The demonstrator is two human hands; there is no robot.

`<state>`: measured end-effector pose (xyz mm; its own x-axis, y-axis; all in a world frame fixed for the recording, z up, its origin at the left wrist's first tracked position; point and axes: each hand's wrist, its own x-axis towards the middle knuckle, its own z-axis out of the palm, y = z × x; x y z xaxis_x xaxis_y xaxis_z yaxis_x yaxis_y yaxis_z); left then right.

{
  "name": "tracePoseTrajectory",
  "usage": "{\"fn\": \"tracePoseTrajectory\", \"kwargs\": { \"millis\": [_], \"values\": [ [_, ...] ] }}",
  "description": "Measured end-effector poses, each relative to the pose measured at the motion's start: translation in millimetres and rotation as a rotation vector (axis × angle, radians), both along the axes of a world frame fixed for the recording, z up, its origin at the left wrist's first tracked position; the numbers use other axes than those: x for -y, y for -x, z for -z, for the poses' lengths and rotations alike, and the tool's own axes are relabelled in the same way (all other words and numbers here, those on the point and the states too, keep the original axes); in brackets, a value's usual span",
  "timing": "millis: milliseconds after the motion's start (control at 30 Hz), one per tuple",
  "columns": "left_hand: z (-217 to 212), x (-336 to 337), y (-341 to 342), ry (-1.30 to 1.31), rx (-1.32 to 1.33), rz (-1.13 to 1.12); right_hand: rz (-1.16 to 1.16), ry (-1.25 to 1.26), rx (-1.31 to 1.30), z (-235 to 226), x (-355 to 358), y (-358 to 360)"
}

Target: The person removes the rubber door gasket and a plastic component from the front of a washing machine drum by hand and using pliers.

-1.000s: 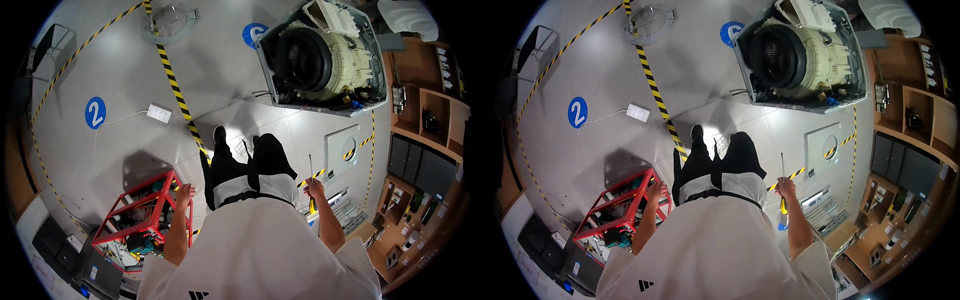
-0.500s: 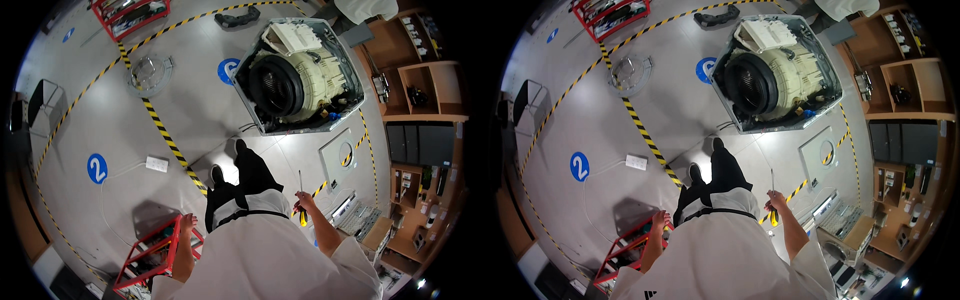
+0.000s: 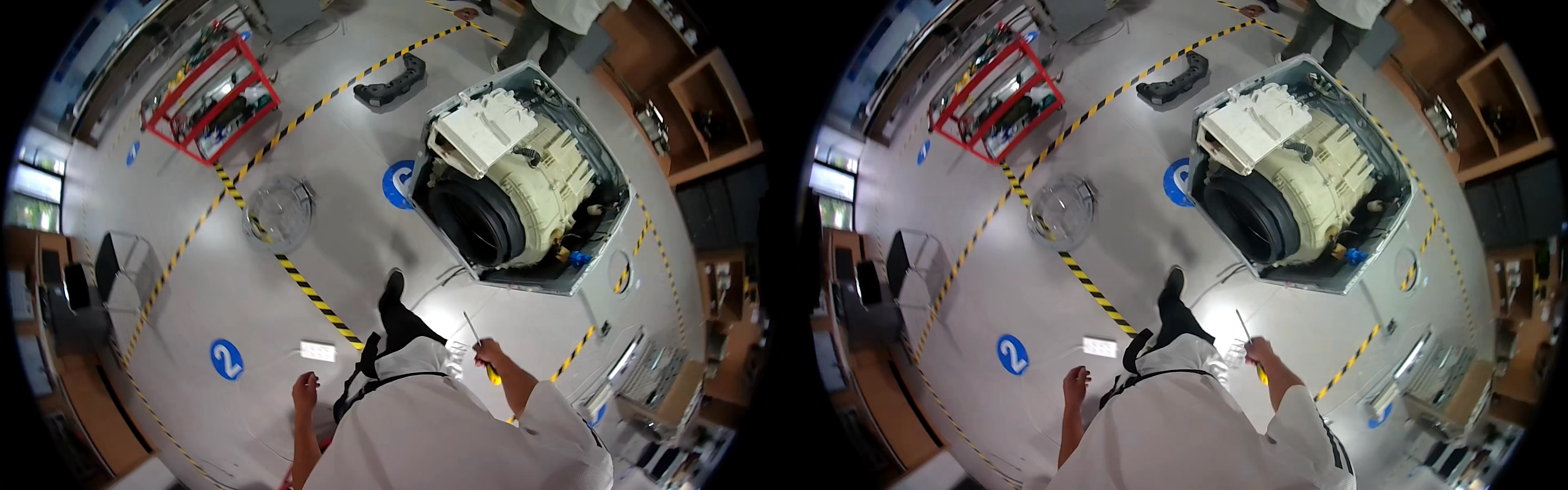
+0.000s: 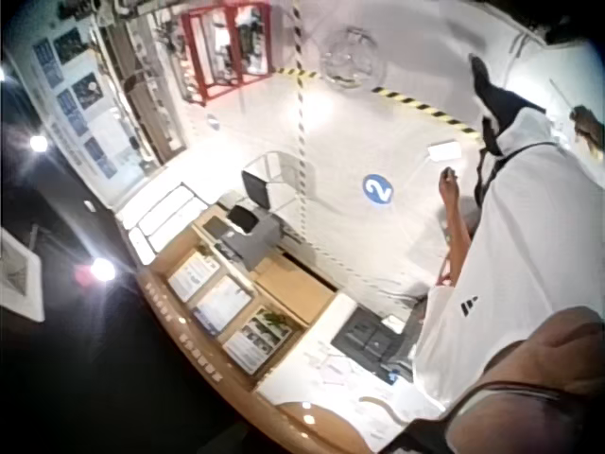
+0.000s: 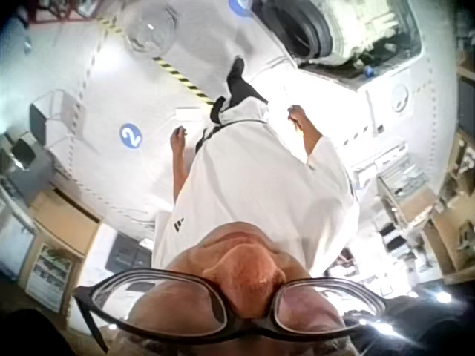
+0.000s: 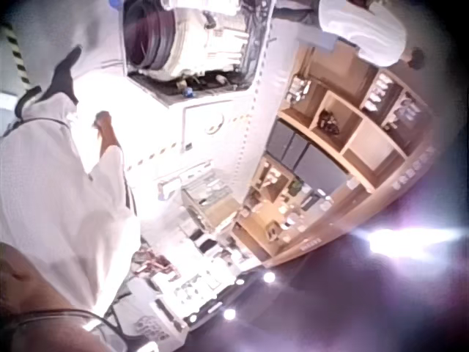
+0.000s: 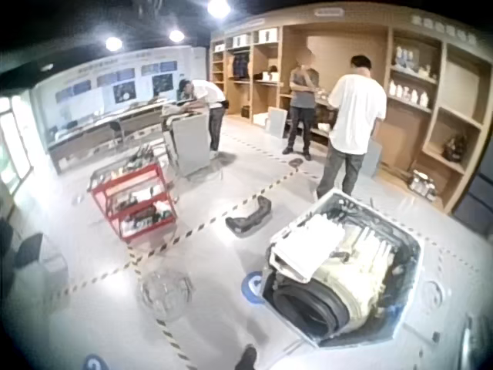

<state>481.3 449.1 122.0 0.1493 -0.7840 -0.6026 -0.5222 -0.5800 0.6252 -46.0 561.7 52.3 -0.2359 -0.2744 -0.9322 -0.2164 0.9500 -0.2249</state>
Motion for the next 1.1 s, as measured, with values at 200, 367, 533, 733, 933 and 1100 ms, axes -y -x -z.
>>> {"fn": "tracePoseTrajectory", "kwargs": {
  "millis": [200,367,533,733,933,1100],
  "values": [
    [-67.6,169.8,74.4,0.148,0.155,0.592,0.289,0.37,0.138,-73.1,164.3,-28.1],
    [-89.0,281.1,203.1,0.119,-0.161,0.872,0.238,0.604,-0.072,-111.9,194.7,-58.3],
    [-90.7,326.4,331.8,0.107,-0.32,1.273,0.307,0.739,-0.295,-138.6,234.9,-89.3],
    [-85.0,344.1,413.8,0.042,-0.429,1.561,0.877,0.564,-0.619,-148.8,255.8,-109.2],
    [-29.4,351.3,507.5,0.574,-0.488,1.795,1.797,0.487,-0.355,-140.3,256.7,-102.7],
    [14.7,343.4,565.5,0.873,-0.296,1.86,1.98,0.557,-0.331,-101.7,266.3,-71.4]
  ]
}}
